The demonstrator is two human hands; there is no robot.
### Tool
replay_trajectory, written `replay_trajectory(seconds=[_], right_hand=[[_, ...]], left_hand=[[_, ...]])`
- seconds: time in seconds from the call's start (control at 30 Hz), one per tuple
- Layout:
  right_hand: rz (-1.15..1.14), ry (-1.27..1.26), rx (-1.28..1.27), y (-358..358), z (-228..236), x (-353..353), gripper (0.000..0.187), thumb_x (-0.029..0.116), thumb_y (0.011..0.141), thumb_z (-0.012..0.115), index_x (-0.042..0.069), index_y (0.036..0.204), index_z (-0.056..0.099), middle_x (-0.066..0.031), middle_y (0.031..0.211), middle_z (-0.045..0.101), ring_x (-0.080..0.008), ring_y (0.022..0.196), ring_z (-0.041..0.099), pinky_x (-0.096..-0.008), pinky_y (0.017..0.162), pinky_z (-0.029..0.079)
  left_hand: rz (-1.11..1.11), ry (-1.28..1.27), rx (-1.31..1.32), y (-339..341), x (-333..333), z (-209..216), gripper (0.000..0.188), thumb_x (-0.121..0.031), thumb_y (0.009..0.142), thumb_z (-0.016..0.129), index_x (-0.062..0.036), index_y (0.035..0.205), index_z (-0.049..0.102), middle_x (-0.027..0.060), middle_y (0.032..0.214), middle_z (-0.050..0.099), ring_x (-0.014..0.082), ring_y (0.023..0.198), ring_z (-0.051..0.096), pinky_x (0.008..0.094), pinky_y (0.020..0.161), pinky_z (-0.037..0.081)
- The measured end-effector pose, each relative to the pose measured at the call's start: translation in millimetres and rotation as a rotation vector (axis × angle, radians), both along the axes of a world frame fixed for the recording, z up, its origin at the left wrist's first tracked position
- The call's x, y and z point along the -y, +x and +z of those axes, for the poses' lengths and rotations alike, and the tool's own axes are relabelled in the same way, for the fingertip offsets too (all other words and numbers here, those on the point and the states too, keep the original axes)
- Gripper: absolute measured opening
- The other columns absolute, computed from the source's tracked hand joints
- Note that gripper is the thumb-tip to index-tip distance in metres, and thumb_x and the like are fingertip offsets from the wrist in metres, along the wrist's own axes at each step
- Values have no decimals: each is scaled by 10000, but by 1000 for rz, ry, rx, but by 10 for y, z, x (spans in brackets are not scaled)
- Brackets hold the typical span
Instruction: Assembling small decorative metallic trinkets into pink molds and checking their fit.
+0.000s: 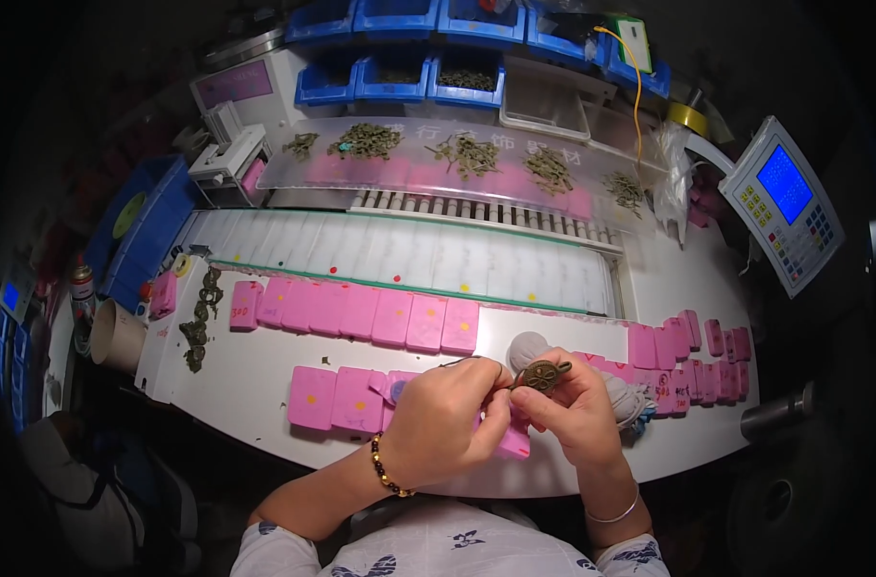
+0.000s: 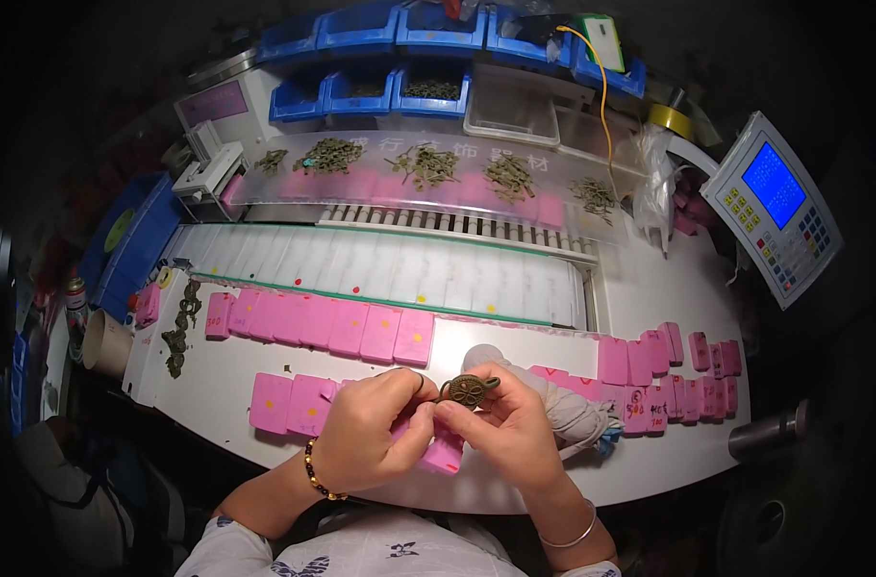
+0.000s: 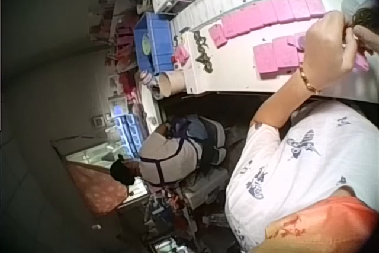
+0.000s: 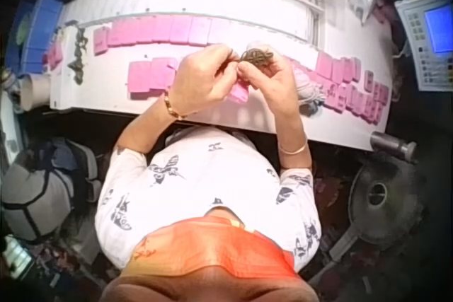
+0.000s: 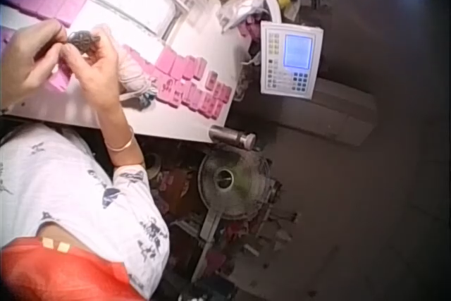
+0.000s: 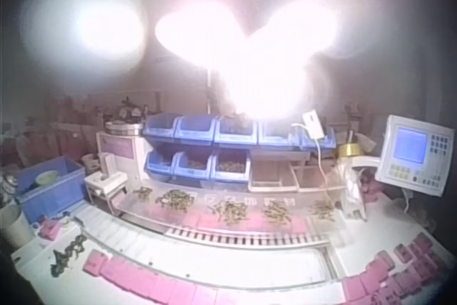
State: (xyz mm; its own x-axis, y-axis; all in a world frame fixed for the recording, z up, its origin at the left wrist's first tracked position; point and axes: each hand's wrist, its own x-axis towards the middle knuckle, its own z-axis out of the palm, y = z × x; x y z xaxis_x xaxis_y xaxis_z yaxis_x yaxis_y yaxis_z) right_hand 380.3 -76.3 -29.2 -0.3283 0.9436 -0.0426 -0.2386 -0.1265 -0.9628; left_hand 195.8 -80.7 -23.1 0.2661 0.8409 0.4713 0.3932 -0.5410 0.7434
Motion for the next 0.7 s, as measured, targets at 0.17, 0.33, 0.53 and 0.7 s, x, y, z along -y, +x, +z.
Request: replay_trajectory(seconds=[0.17, 0.33, 0.53, 0.7], right_hand=[[-19, 81, 36, -12, -35, 12, 146, -17, 902, 656, 0, 1031, 591, -36, 924, 634, -52, 797, 596, -205, 596, 481], [-45, 798, 621, 4, 94, -52, 216, -80, 784, 677, 0, 978, 623, -94, 865, 605, -204, 728, 603, -286, 578, 475], [-82, 1138, 811, 50, 100, -92, 295, -65, 673, 692, 19, 954, 654, -92, 880, 602, -279, 737, 589, -352, 633, 493], [-197, 1284, 831, 149, 74, -134, 309, -37, 652, 700, 27, 954, 696, -65, 846, 608, -239, 729, 601, -336, 610, 496]], left_hand=[[6, -115, 50, 21, 22, -34, 59, -26, 858, 588, 29, 880, 583, 90, 705, 602, 142, 588, 597, 278, 538, 470], [-131, -552, 281, -31, -27, -66, 88, -45, 915, 530, 28, 891, 573, 46, 739, 619, 83, 657, 603, 251, 591, 486], [-218, -889, 514, -52, -101, -296, 132, -103, 909, 525, 3, 841, 562, -1, 707, 578, 61, 624, 504, 245, 556, 415], [-193, -1046, 423, -125, -170, -273, 201, -140, 976, 505, 22, 993, 622, 40, 822, 644, 69, 766, 597, 252, 745, 499]])
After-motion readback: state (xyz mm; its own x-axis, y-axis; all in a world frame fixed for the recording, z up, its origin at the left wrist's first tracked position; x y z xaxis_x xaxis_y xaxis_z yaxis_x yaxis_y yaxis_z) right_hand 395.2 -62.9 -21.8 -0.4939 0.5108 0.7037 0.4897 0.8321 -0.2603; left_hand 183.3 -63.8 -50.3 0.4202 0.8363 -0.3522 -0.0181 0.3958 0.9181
